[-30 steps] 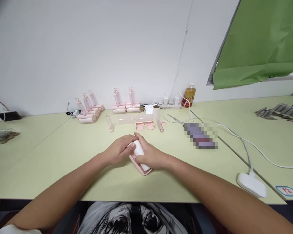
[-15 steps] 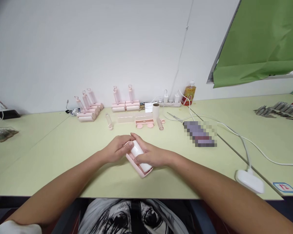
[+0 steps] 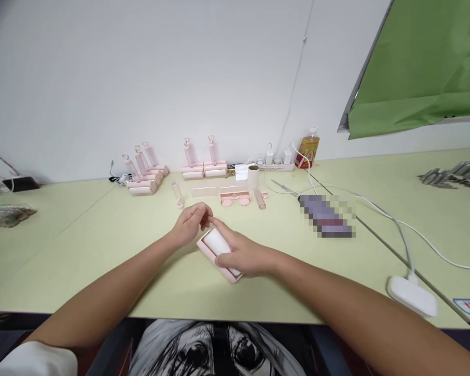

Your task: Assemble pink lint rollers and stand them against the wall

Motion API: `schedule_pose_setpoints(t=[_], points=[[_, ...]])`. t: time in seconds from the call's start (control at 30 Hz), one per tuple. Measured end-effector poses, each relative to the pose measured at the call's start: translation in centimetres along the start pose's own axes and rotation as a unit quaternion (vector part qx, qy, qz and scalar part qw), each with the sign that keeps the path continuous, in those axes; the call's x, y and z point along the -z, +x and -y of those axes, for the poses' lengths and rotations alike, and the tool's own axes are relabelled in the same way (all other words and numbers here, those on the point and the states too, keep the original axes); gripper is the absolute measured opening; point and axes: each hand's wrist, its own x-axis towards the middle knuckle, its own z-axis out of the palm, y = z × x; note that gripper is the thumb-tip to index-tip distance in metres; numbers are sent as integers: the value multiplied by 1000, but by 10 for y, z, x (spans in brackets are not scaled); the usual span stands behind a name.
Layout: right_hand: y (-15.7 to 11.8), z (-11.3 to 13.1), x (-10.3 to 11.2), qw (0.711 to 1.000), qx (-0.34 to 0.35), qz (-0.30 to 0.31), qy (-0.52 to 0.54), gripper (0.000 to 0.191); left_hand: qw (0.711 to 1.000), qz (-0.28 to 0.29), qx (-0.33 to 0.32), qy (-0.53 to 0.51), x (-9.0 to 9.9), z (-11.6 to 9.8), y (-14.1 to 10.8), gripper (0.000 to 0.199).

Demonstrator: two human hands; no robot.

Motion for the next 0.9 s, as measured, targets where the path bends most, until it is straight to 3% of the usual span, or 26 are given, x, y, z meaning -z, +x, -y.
schedule_pose_setpoints(t=[0.13, 0.5, 0.63, 0.77, 0.9], points=[[0, -4, 4, 998, 18, -58, -20, 87, 999, 25, -19, -41, 4, -5, -4, 49], [1, -10, 4, 986, 49, -128, -93, 70, 993, 80, -57, 66, 6, -10, -17, 45], [1, -12, 2, 983, 40, -157, -85, 67, 988, 118, -39, 92, 10, -12, -16, 40], [4, -17, 0, 982, 32, -178, -50, 70, 989, 139, 3, 51, 10, -10, -14, 37], [8, -19, -1, 981, 32, -190, 16, 66, 991, 128, 6, 45, 8, -8, -11, 36]])
